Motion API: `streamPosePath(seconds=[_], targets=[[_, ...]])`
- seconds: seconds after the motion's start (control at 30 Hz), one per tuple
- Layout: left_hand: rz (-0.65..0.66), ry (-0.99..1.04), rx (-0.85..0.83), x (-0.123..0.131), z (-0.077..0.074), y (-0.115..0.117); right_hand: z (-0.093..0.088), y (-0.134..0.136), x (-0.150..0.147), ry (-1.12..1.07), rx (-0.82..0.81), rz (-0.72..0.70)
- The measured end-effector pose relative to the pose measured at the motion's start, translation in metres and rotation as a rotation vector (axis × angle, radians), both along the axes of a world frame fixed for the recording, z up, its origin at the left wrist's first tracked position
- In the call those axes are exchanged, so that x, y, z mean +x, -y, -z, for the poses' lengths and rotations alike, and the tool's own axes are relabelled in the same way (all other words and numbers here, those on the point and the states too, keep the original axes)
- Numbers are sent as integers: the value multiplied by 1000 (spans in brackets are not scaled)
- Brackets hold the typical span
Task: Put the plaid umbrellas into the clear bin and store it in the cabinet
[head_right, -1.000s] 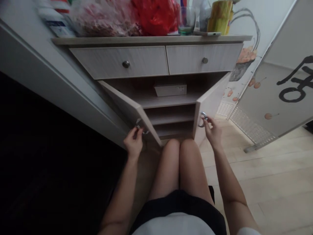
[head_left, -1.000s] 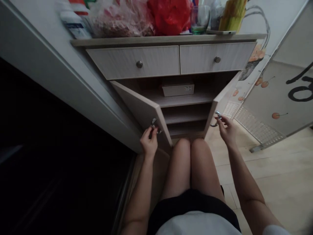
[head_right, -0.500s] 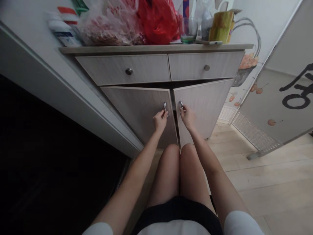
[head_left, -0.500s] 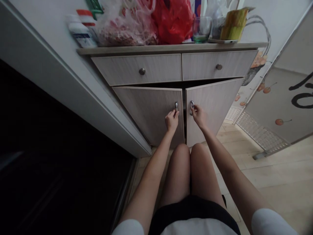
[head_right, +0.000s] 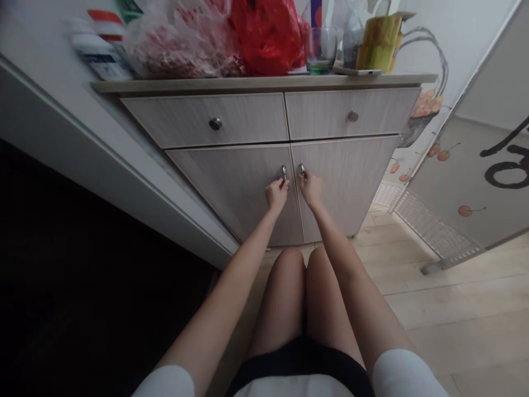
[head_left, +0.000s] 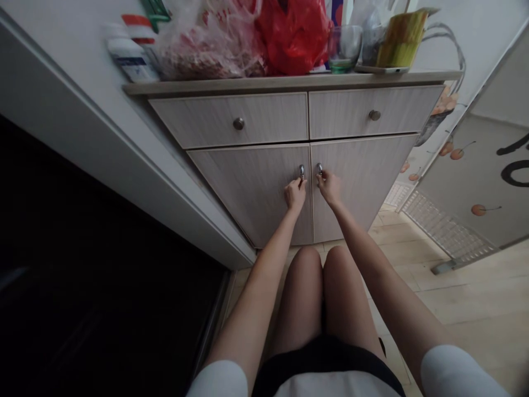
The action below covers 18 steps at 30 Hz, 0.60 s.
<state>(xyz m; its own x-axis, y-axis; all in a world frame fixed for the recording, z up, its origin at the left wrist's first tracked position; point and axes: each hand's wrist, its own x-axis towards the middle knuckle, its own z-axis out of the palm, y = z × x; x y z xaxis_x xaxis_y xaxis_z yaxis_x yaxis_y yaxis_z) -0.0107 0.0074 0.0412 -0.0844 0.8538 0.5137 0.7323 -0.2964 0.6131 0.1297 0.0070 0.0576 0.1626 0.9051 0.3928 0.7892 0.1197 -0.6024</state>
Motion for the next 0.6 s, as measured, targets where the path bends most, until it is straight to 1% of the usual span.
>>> streamPosePath(seconds=[0.1, 0.23, 0.43, 0.6], targets=[[7, 5, -7, 0, -1, -8, -8, -1, -4, -3, -22, 73], [-18, -26, -22, 2, -4, -15, -15, -5, -7, 24, -50, 104], [-40, -79, -62, 5, -8, -19, -13, -8, -9, 53, -39, 108], [-33, -46, -88, 6, -12, -17, -14, -8, -9, 48, -50, 114]])
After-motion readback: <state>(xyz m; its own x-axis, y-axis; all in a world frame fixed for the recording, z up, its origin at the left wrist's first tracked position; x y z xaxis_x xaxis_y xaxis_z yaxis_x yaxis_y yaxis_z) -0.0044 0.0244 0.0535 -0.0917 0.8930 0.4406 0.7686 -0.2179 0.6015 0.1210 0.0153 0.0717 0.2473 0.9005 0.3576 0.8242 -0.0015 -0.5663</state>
